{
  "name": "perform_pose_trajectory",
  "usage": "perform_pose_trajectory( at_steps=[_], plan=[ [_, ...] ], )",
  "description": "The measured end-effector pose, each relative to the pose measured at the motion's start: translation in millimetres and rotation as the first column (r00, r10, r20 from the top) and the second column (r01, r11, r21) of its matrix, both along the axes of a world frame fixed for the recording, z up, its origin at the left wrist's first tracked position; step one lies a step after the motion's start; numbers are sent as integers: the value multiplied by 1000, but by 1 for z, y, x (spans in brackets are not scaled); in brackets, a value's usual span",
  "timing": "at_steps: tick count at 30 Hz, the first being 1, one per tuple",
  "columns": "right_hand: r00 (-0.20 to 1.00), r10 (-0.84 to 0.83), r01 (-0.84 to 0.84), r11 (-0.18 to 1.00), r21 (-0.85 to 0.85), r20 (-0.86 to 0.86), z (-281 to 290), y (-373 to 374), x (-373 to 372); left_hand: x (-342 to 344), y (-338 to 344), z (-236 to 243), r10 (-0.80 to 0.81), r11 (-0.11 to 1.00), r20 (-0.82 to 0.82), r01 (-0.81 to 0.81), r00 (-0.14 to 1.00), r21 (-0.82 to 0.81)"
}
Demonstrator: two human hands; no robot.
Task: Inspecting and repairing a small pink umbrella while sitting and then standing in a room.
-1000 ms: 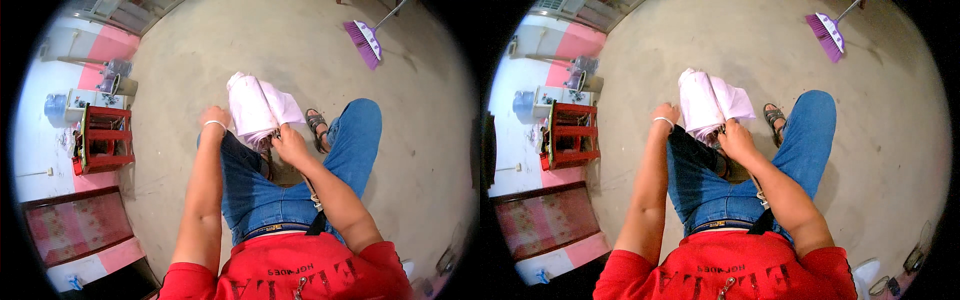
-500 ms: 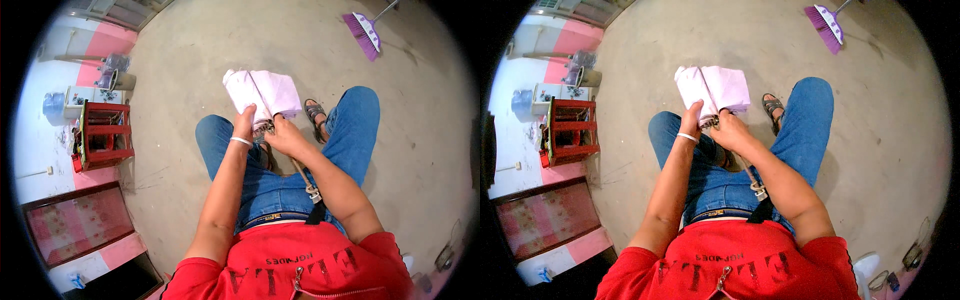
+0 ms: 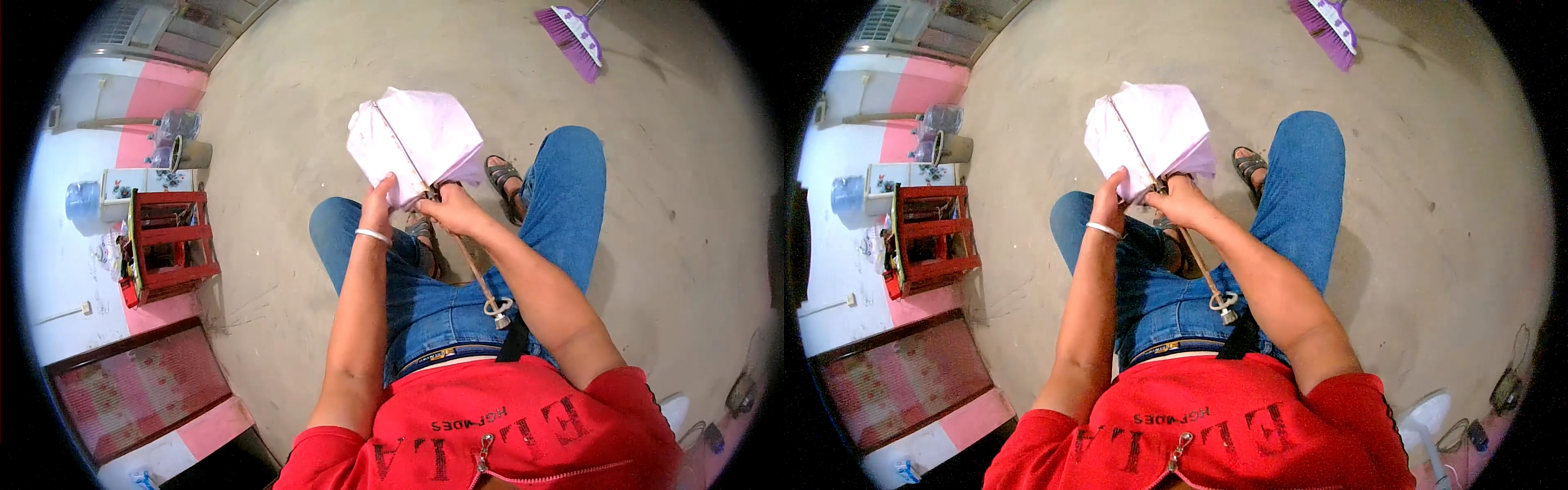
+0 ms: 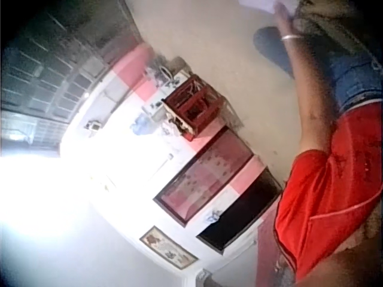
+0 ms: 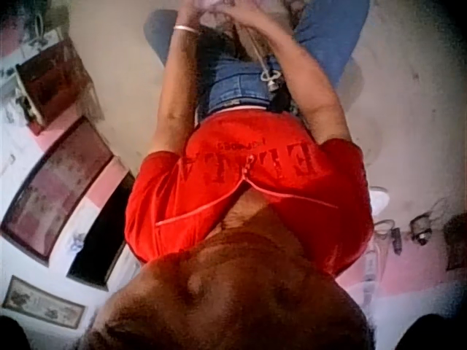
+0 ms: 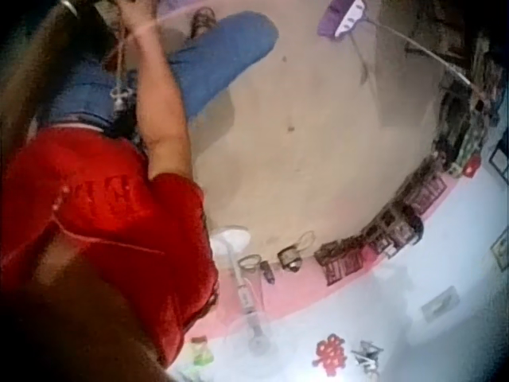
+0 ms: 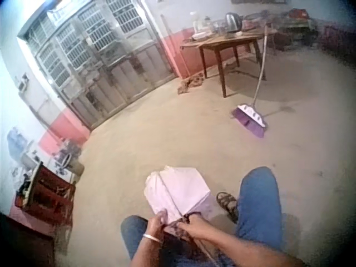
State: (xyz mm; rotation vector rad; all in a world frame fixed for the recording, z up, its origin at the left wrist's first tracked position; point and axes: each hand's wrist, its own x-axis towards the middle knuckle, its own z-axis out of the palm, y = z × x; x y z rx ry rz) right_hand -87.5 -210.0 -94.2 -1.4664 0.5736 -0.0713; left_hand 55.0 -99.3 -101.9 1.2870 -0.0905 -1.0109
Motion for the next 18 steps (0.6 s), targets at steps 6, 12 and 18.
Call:
perform_pose_trajectory(
  at_steps=[6, 12, 18],
  plan=[
    [969, -88, 4, 939, -344, -231, -29, 1, 9, -49, -27, 61, -311, 865, 938, -363, 154, 347],
    [982, 63, -110, 956, -273, -178, -21, 2, 18, -58, -60, 65, -273, 846, 949, -431, 157, 315],
    [986, -156, 161, 980, 116, -54, -15, -7, 8, -18, -33, 42, -12, 851, 965, -504, 260, 146]
  ],
)
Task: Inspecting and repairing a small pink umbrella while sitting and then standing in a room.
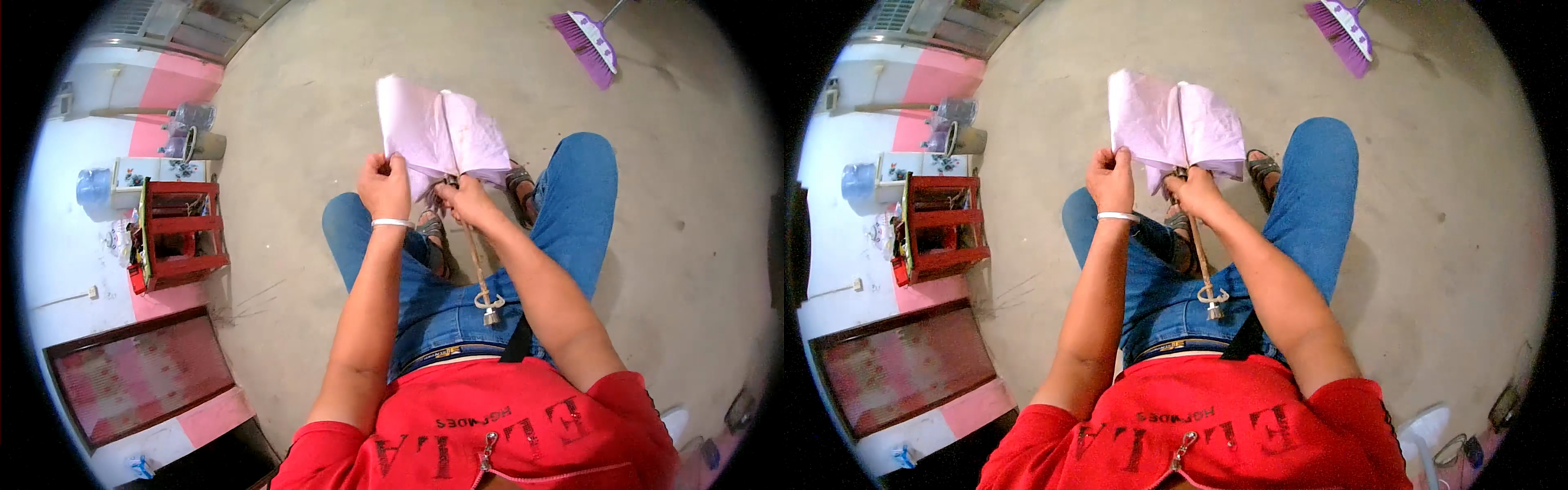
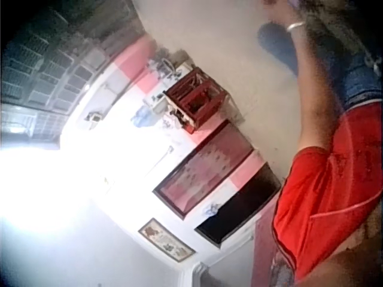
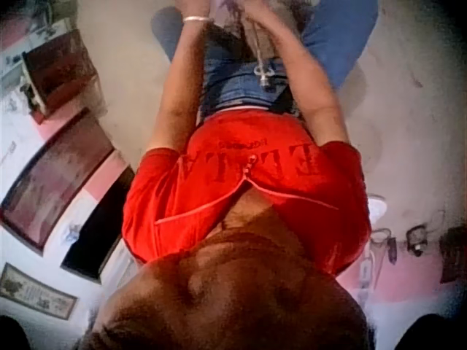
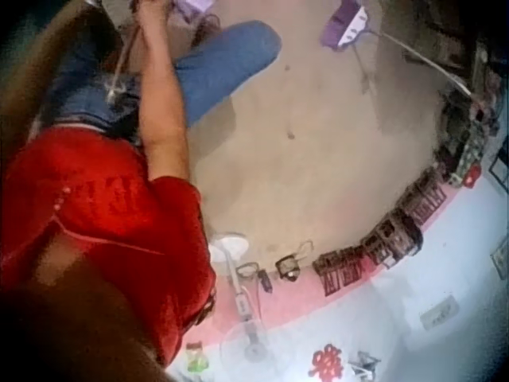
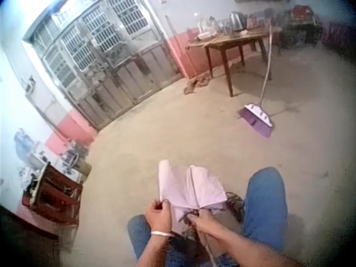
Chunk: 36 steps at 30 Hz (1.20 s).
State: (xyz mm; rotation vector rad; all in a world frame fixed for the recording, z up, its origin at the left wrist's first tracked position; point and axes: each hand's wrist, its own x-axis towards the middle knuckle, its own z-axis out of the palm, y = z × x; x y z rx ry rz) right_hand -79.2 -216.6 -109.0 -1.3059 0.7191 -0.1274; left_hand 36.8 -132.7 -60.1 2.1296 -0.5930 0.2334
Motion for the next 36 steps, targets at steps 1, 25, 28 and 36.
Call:
perform_pose_trajectory(
  at_steps=[1, 25, 28, 36],
  plan=[
    [999, -21, 17, 993, 120, 37, 8, -3, -1, 6, 10, -5, 31, 999, -183, -32, 983, -3],
    [986, 157, -152, 984, -89, 55, -15, 12, 4, 42, -4, 34, 134, 336, -346, 286, 929, 897],
    [978, 201, -195, 975, -109, 47, -4, 12, 5, 27, -9, 34, -261, 798, 96, 159, 961, 582],
    [996, 61, -86, 902, -423, -72, -19, 18, 3, 82, 20, -17, 114, 299, -287, 243, 951, 923]
  ],
)
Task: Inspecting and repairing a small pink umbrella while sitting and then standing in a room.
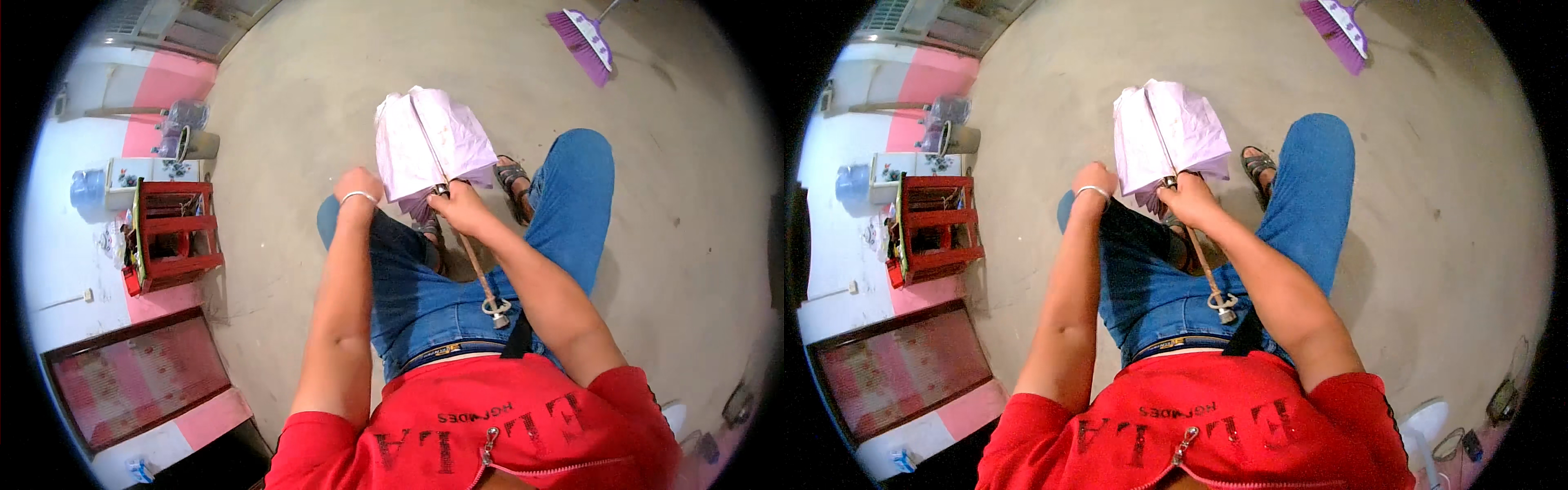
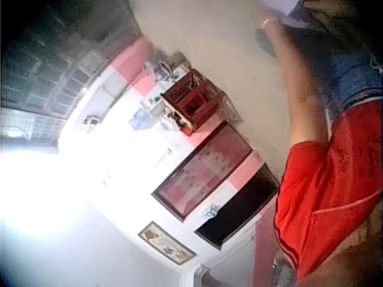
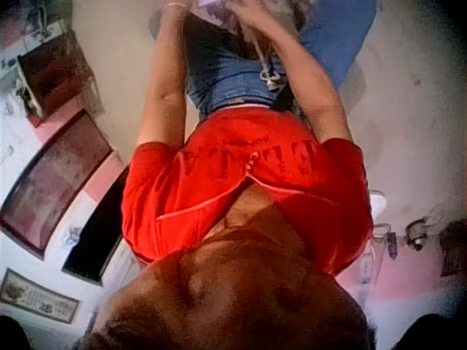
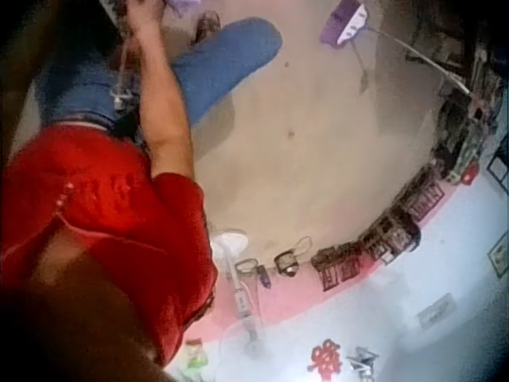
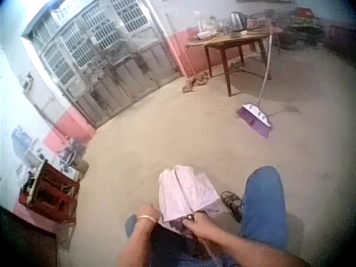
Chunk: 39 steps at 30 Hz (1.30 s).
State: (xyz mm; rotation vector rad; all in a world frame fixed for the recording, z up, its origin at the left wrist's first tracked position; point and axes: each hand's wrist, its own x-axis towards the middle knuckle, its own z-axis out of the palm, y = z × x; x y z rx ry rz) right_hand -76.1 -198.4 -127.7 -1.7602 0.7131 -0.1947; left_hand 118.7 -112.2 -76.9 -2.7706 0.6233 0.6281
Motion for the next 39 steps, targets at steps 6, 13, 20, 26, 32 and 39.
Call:
perform_pose_trajectory(
  at_steps=[6, 13, 20, 26, 32, 39],
  plan=[
    [989, -27, 10, 992, -123, -143, 30, 3, 2, -74, -24, 35, -270, 492, 378, 465, 885, -736],
    [970, 138, -107, 981, -161, 199, -67, 0, -3, -155, -98, 31, -491, 627, 506, 691, 709, -361],
    [994, 98, -109, 961, -255, -57, -29, -1, 5, -124, -94, 27, -493, 467, 605, 777, 625, -422],
    [992, 25, -12, 994, 107, -125, 37, -15, -5, -85, -31, 36, 117, 502, 204, 119, 972, -857],
    [995, 2, 0, 1000, 24, -105, 27, -8, -3, -78, 17, 18, 144, 816, 97, -63, 985, -574],
    [991, 80, -75, 996, 58, -104, 34, -1, -1, -90, -19, 50, -387, 476, 385, 539, 838, -695]
  ],
)
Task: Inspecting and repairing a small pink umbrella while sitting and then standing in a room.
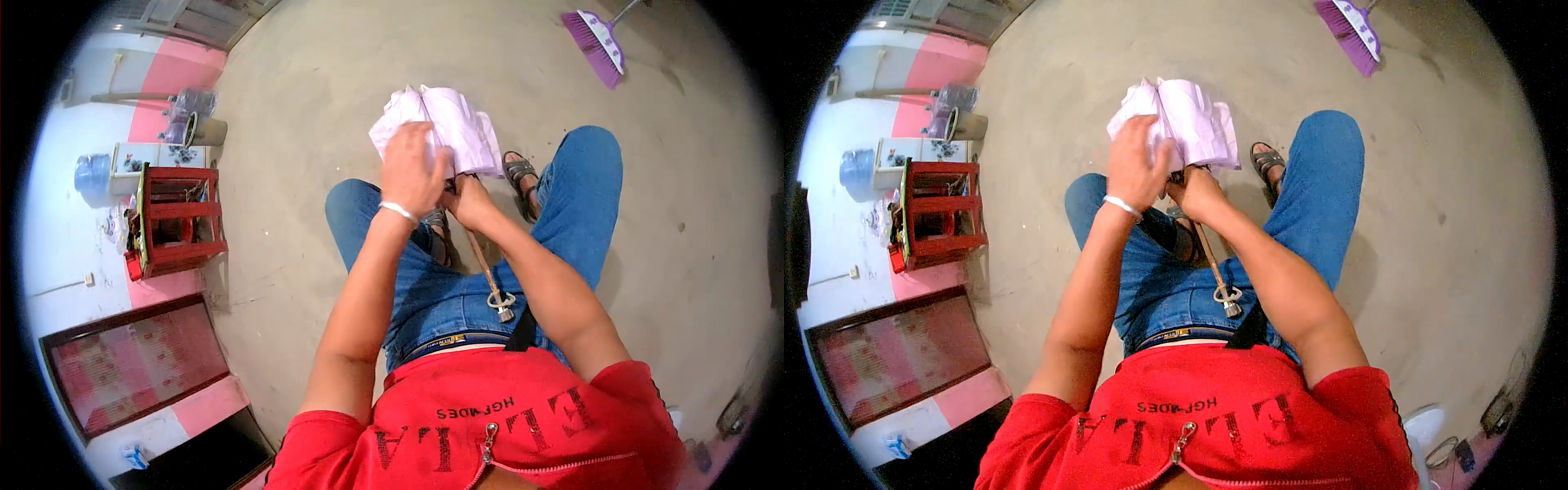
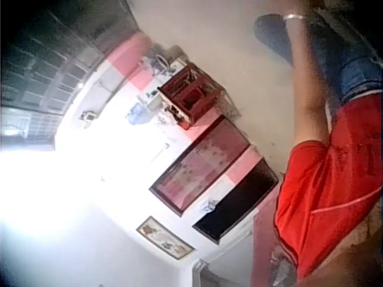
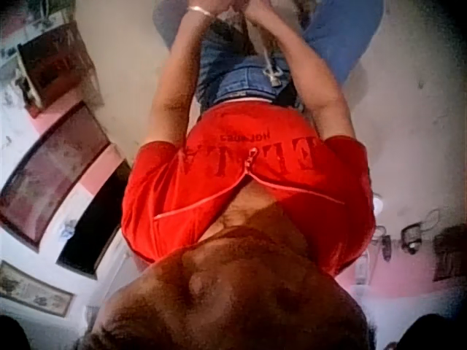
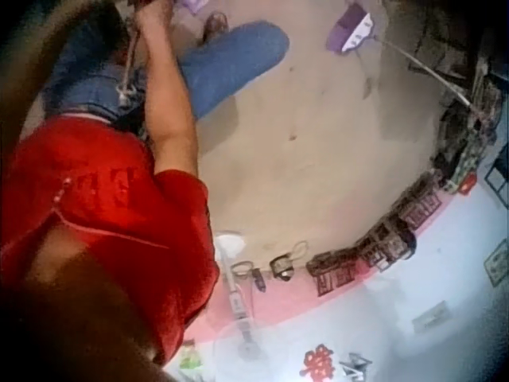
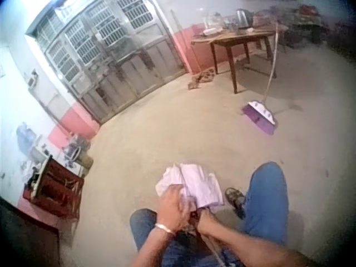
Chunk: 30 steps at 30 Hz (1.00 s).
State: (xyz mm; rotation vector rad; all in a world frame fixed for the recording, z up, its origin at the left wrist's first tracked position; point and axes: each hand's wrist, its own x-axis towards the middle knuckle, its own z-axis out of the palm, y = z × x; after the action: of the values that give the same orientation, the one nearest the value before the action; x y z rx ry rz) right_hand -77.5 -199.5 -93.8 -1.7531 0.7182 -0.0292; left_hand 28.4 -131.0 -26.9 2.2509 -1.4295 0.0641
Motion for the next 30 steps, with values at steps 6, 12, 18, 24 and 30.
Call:
perform_pose_trajectory(
  at_steps=[6, 12, 18, 24, 30],
  plan=[
    [994, 5, -11, 999, 52, 110, -11, 8, 7, 69, 25, -67, 250, 942, 183, -283, 951, 179],
    [1000, -10, 9, 999, 38, 27, -27, -1, 4, 66, 22, -8, 527, 688, 55, -464, 848, 558],
    [982, 37, -69, 983, 171, 185, -5, 5, 5, 43, 12, -38, 29, 999, 172, -26, 985, -21],
    [999, -38, 40, 981, -187, 18, -5, 4, 2, 61, 20, -20, 488, 531, 123, -406, 864, 744],
    [990, 102, -134, 886, -445, -96, -48, -2, 2, -34, -43, 1, 51, 989, 31, -55, 998, 136]
  ],
)
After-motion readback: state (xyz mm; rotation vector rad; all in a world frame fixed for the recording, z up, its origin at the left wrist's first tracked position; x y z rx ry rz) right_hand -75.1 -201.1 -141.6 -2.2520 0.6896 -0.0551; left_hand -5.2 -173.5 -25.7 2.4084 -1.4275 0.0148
